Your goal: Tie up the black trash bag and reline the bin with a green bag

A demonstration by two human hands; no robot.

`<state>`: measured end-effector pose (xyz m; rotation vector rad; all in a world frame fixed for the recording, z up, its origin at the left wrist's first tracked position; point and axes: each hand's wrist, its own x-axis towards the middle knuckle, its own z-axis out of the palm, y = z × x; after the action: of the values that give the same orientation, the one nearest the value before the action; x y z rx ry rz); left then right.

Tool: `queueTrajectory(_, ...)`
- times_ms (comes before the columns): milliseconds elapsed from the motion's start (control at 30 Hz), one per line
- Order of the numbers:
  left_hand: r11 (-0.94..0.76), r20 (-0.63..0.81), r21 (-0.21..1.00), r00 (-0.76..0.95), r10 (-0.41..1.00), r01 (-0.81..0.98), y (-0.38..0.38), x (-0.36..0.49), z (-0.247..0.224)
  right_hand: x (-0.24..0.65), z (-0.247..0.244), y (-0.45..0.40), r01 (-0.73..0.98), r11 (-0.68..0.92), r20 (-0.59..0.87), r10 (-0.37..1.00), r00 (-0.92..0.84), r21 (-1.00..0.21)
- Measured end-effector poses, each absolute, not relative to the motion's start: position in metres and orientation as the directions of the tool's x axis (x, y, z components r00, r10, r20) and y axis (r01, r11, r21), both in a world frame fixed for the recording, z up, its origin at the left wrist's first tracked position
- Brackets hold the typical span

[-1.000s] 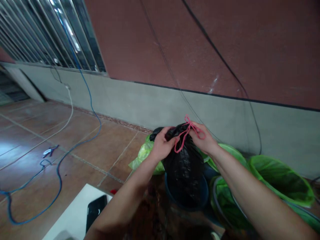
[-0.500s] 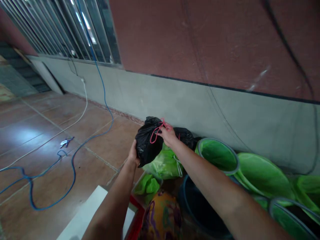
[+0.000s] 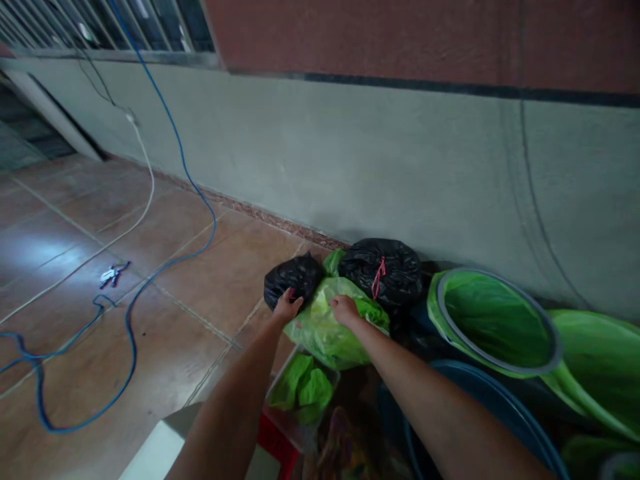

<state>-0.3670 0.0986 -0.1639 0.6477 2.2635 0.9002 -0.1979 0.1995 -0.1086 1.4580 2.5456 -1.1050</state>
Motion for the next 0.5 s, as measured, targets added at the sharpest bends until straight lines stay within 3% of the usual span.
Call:
queueTrajectory(200,0.704,-0.356,0.616,-0.672,0.650,0.354,0.111,-0.380,-0.161,-0.199,-0.112,0.197,0.762,0.353,-0.344,0.734,-0.586,-0.544)
queueTrajectory(367,0.735,-0.172,0.447,-0.757,0.630,0.510,0.112,-0.381,-0.149,-0.178,-0.098,0.169,0.610,0.293,-0.223,0.746,-0.627,-0.736)
queueTrajectory(500,0.632,-0.396,0.384,-0.498,0.772,0.674,0.115,-0.370,-0.150,-0.141,-0.084,0.134,0.508,0.249,-0.150,0.770,-0.621,-0.825)
